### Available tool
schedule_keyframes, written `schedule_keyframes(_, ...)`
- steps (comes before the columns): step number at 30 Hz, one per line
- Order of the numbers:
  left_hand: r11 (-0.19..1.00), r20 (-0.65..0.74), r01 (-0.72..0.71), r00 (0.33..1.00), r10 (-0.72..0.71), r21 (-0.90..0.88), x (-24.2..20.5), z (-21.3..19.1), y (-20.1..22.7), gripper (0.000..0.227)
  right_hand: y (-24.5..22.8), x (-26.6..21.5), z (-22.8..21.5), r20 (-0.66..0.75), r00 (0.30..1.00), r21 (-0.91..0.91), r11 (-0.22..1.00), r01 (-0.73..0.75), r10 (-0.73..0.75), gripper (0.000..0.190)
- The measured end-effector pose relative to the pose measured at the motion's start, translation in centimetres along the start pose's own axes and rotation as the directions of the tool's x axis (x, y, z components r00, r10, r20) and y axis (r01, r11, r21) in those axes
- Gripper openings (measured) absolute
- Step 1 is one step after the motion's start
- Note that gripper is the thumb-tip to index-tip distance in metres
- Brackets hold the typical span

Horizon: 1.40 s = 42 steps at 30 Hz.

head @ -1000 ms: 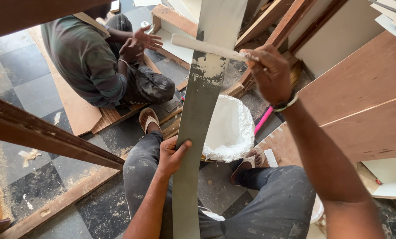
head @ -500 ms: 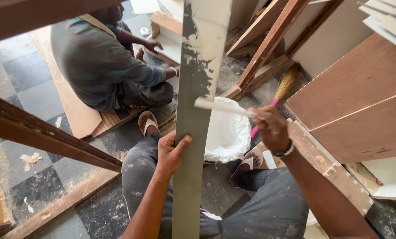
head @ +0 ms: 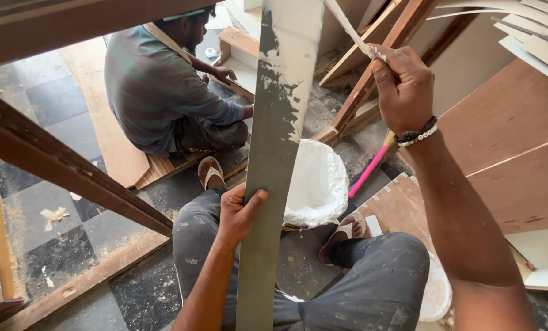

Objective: Applying wood filler or adhesive to a grey strip using a small wooden stick applicator.

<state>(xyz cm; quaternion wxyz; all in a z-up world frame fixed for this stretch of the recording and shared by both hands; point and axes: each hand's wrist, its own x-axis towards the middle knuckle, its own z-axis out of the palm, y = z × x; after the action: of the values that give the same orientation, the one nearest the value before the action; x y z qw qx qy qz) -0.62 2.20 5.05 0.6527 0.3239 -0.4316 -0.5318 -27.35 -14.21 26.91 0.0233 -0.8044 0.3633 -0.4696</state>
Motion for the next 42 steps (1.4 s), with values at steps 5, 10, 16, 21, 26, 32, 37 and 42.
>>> schedule_keyframes(5,1.0,0.009,-0.01,1.0,0.01,0.008,0.6,0.7,0.9,0.02,-1.6,0.5,-0.4,0.066,0.998,-0.05,0.999,0.011,-0.007,0.022)
schedule_keyframes(10,1.0,-0.008,0.005,1.0,-0.005,0.023,0.7,0.8,0.7,0.021,-2.8,1.3,-1.4,0.102,0.993,-0.097,0.993,0.073,-0.063,0.021)
schedule_keyframes(16,1.0,-0.001,-0.008,1.0,0.008,0.03,0.4,1.0,0.9,0.021,-2.7,1.3,-0.8,0.202,0.978,-0.116,0.99,0.086,-0.061,0.023)
schedule_keyframes(21,0.999,-0.017,0.019,1.0,-0.018,0.043,0.3,1.0,1.7,0.023,-4.1,0.9,0.4,0.258,0.963,-0.032,0.996,0.088,-0.076,0.023)
schedule_keyframes(26,0.999,-0.012,-0.014,1.0,0.015,0.05,0.3,0.8,1.4,0.023,-3.7,-0.3,2.0,0.29,0.955,-0.086,0.993,0.083,-0.054,0.022)
schedule_keyframes(32,0.997,0.019,-0.035,0.999,0.034,0.065,0.7,1.7,3.3,0.023,-5.3,-2.1,2.5,0.095,0.983,0.038,0.988,0.152,-0.155,0.021)
schedule_keyframes(37,0.999,0.014,-0.033,0.999,0.033,0.04,1.5,2.8,5.0,0.024,-2.8,-6.2,2.4,0.014,0.99,-0.099,0.985,0.139,-0.139,0.023)
schedule_keyframes(42,0.995,-0.006,-0.085,0.996,0.085,0.049,2.7,4.0,6.9,0.02,0.5,-10.3,-0.9,0.006,1.0,0.084,0.996,0.017,-0.018,0.018)
